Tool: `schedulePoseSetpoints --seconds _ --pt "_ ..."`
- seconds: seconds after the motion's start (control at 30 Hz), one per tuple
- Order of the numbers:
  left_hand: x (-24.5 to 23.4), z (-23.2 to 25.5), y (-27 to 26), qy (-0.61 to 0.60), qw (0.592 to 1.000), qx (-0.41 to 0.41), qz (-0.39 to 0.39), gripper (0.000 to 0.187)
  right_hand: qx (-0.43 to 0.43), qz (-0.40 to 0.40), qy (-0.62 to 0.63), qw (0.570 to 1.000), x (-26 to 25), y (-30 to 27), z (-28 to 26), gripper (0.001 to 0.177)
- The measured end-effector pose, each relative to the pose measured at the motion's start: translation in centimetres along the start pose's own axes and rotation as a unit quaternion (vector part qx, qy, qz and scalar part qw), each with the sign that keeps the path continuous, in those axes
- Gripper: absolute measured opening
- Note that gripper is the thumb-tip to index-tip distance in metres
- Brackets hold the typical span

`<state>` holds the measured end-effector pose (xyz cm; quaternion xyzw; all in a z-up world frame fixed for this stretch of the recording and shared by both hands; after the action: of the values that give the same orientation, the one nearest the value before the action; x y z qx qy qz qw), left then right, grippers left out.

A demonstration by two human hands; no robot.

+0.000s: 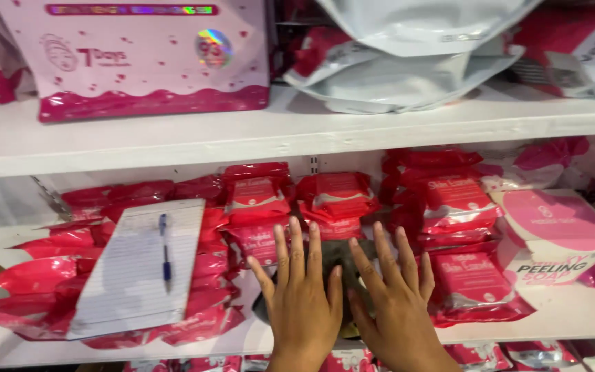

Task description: The person wipes red packaged products on a shelf using a grey cloth. They pick up individual packages, wipe them, and place them back on the shelf in a neat arrangement.

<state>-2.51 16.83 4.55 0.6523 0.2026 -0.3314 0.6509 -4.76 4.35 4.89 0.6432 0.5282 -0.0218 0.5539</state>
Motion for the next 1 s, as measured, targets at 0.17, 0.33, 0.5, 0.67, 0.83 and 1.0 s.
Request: schedulePoseSetpoints --seconds 0.17,0.33,0.5,0.67,0.83,1.0 --pt "0.7 -3.2 -0.2 -0.005 1.000 0.025 -0.004 0.073 0.012 0.023 -0.023 0.999 2.8 0.4 -2.0 0.073" --pt "2.0 -4.4 0.2 -0.048 0.997 0.041 -0.038 0.077 0.039 0.043 -0.043 0.997 4.2 1.0 -2.5 0.071" --pt "4.1 -3.2 1.2 -0.105 0.991 0.034 -0.070 0.081 0.016 0.083 -0.007 0.996 5.1 2.0 -0.3 0.070" --pt "5.9 -1.7 3.2 -0.133 0.990 0.023 -0.046 0.079 0.013 0.103 0.035 0.994 5.7 3.3 4.0 0.067" --pt "8.8 -0.4 4.3 -0.117 0.993 0.011 -0.025 0.072 0.021 0.111 0.069 0.991 7.1 3.7 8.1 0.061" --pt "12.3 0.4 4.4 -0.165 0.986 0.002 -0.032 0.070 0.054 0.135 0.096 0.985 8.0 3.3 11.3 0.055"
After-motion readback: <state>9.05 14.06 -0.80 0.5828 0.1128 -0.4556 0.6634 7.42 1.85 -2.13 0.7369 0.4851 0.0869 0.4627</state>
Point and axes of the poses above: each hand's wrist, its own y-axis towards the middle knuckle, its own x-axis out of the palm, z = x × y, the point moved 10 cm from there along y, towards the middle knuckle, and after that the axes turned 15 degrees about y, right-handed, at the moved point
